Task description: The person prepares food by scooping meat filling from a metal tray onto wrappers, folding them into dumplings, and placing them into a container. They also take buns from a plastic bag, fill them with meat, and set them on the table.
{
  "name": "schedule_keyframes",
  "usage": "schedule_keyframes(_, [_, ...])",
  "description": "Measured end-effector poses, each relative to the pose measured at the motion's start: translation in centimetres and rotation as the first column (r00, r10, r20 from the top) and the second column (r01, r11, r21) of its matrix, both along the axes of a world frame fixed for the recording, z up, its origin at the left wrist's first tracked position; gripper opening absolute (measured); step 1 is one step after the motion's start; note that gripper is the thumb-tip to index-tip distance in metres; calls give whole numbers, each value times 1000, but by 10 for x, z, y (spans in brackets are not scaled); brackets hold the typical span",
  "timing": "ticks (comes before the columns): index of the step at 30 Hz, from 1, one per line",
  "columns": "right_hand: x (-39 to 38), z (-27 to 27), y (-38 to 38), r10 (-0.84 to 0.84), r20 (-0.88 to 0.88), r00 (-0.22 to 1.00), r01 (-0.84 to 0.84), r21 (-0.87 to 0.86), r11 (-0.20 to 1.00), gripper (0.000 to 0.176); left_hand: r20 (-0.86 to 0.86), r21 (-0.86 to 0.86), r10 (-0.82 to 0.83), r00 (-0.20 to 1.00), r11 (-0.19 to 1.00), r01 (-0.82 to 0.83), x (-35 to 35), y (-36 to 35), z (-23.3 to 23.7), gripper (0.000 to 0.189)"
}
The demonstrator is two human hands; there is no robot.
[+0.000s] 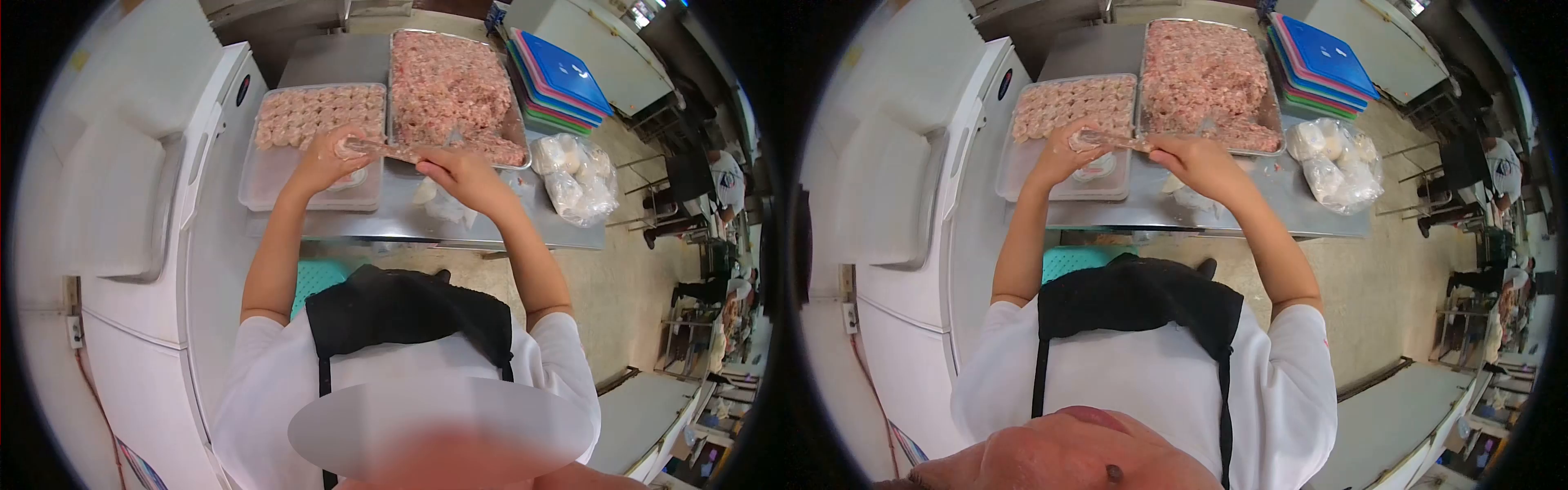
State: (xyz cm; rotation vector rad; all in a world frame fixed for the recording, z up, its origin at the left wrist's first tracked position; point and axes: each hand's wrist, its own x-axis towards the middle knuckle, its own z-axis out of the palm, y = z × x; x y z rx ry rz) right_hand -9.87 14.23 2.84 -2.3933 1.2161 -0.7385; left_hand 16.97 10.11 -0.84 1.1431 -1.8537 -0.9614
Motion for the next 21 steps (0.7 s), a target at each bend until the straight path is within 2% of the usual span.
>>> schedule_keyframes(2, [-3,-8,2,-11,48,999,13,-30,999,30,-58,68,76,995,995,-72,24,3,-17,42])
schedule_keyframes(5, [-18,-34,13,-132,269,954,108,103,989,31,177,2,203,963,978,-206,72,5,-12,43])
schedule_keyframes(8, [-52,-71,27,-323,265,909,235,317,919,34,139,-7,301,943,953,-303,136,-22,-77,53])
schedule_keyframes(11, [-75,-76,51,-498,336,799,280,525,804,31,322,-11,425,846,895,-446,138,-23,-78,53])
schedule_keyframes(14, [-89,-71,68,-646,361,673,276,688,671,29,419,-255,465,780,884,-391,133,-33,-92,61])
schedule_keyframes(17, [-98,-78,71,-679,376,631,306,684,663,30,382,-105,468,797,879,-465,103,-24,-72,74])
schedule_keyframes(21, [-103,-75,64,-649,371,664,287,675,679,32,397,-254,508,765,861,-440,93,-37,-91,80])
